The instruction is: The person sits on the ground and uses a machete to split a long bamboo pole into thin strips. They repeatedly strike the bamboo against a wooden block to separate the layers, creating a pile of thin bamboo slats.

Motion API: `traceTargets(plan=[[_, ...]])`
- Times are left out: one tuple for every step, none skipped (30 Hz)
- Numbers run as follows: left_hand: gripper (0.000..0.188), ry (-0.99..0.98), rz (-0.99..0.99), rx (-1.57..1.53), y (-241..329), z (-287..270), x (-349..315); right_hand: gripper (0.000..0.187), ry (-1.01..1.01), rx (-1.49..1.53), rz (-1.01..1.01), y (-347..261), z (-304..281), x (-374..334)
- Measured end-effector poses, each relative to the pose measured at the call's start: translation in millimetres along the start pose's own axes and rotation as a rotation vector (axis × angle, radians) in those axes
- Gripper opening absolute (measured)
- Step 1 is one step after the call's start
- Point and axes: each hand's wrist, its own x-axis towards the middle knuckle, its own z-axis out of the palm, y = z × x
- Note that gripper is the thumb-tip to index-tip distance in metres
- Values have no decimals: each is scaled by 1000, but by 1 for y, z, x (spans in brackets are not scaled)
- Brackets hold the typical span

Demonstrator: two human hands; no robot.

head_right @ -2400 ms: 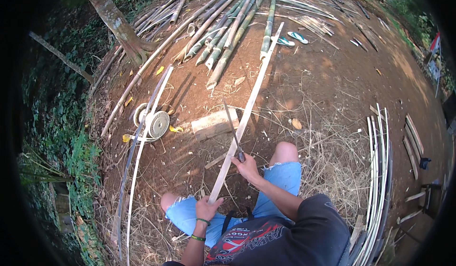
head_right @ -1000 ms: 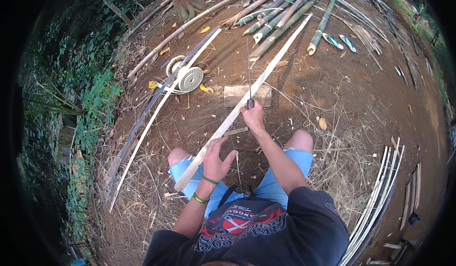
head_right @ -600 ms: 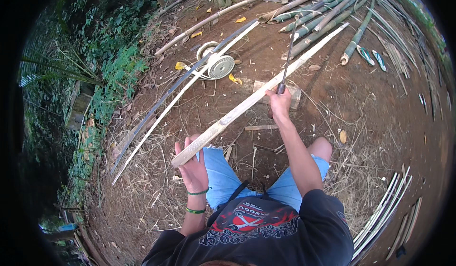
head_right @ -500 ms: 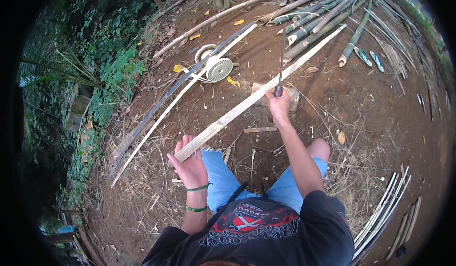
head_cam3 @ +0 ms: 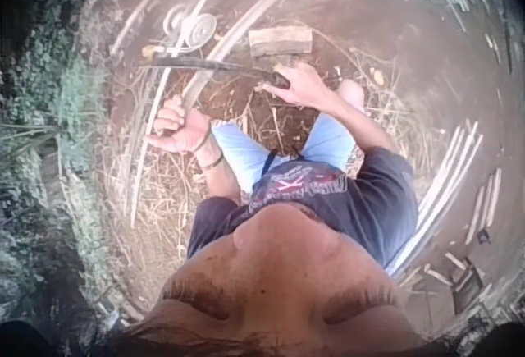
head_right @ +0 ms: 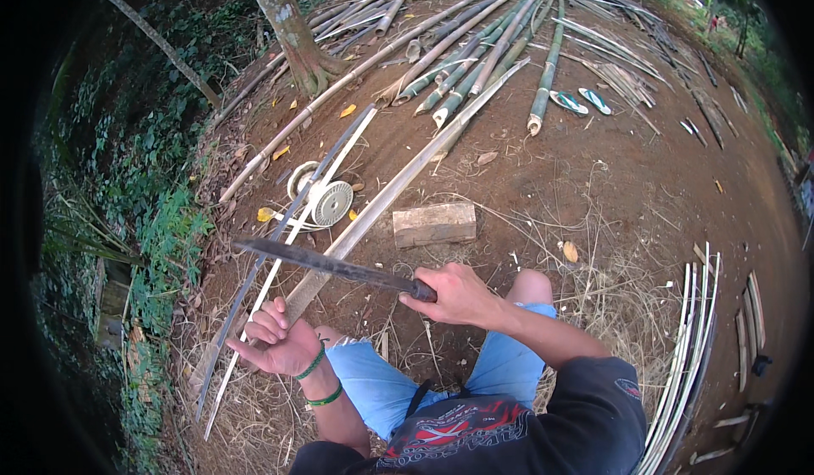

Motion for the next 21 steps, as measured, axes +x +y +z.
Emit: traceTargets(plan=[[65, -43, 15, -12, 0, 4, 2, 34, 2, -18, -46, 2, -3, -1], [65, -104, 8, -30, 0, 6, 3, 32, 2, -35, -92, 4, -6, -1], [65, -165, 7, -46, 4, 4, 4, 25, 10, -18, -98, 17, -10, 3], [64, -225, 6, -58, 6, 3, 4, 22, 3, -63, -22, 34, -18, 7], [60, -229, 11, -85, 5, 5, 4, 21, 41, -114, 61, 60, -27, 10], [58, -238, 5, -98, 5, 4, 4, 20, 82, -126, 200, 90, -35, 13], [56, -246, -4, -117, 3, 4, 3, 20, 175, -151, 371, 122, -48, 13], [54, -253, -12, -137, 0, 4, 2, 22, 224, -224, 508, 156, -67, 12], [53, -296, -20, -122, -4, 6, 1, 25, 286, -233, 624, 180, -86, 9], [51, -338, -23, -101, -7, 9, -1, 26, 261, -287, 685, 189, -104, 10], [50, -381, -27, -83, -9, 11, -3, 26, 265, -333, 656, 193, -105, 4], [49, -409, -17, -98, -11, 15, -1, 26, 270, -377, 616, 191, -107, 3], [48, -430, -25, -101, -8, 17, -2, 25, 246, -374, 552, 176, -99, 3], [47, -450, -33, -106, -6, 19, -2, 24, 222, -371, 489, 159, -88, 2], [48, -446, -29, -97, -3, 18, -1, 23, 167, -306, 419, 127, -73, 0], [48, -464, -37, -92, -2, 19, 0, 22, 126, -253, 345, 104, -68, -3], [49, -487, -45, -84, 1, 21, 1, 22, 93, -240, 234, 101, -66, -7], [49, -516, -54, -81, 5, 23, 3, 21, 69, -230, 125, 98, -65, -10], [51, -515, -73, -67, 8, 25, 2, 21, 42, -217, 13, 96, -65, -11], [50, -507, -64, -68, 10, 26, 3, 20, 76, -257, 17, 122, -70, -7], [50, -501, -65, -90, 11, 29, 3, 20, 119, -311, 36, 161, -83, -10]])
